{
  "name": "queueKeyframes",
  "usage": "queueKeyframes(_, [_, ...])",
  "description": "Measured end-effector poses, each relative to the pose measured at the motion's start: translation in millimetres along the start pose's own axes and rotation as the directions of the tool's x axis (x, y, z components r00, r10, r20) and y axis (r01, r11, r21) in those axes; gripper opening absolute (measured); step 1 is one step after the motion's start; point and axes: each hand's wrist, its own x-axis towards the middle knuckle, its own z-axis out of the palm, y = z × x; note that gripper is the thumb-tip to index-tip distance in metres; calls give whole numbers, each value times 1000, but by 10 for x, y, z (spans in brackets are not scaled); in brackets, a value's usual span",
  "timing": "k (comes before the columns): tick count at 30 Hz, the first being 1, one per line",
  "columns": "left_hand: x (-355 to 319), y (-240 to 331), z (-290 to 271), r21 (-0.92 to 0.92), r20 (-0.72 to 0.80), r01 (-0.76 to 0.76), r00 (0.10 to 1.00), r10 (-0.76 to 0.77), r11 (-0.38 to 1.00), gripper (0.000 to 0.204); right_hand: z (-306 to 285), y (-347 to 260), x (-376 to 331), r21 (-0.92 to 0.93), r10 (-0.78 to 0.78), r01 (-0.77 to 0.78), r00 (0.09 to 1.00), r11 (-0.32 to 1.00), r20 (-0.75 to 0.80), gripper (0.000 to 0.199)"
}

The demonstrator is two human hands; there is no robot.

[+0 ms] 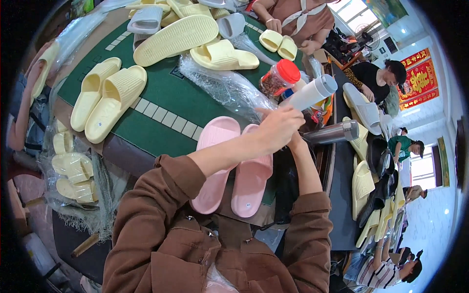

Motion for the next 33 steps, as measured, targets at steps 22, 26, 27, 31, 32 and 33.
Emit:
queueKeyframes(22, [-103, -645, -1315, 47, 63, 57, 996, -60, 997, 29, 98, -306, 371, 657, 383, -547, 836, 519, 394, 15])
queueKeyframes(26, [-230, -777, -1113, 325, 84, -115, 992, 93, 939, 19, -34, -363, 387, 689, 382, -505, 859, 520, 341, 15])
queueKeyframes(27, [-212, -773, -1058, 322, 81, -117, 992, 96, 940, 19, -24, -346, 363, 686, 384, -506, 859, 523, 340, 15])
queueKeyframes(31, [-196, -788, -964, 402, 125, -50, 992, 0, 914, 9, -15, -361, 334, 758, 304, -407, 910, 510, 284, 17])
queueKeyframes(32, [-207, -793, -967, 424, 135, -27, 990, -34, 905, 8, -28, -375, 345, 767, 304, -402, 911, 501, 278, 19])
queueKeyframes(33, [-207, -785, -949, 423, 136, -27, 990, -35, 906, 8, -42, -363, 336, 766, 305, -403, 910, 500, 280, 19])
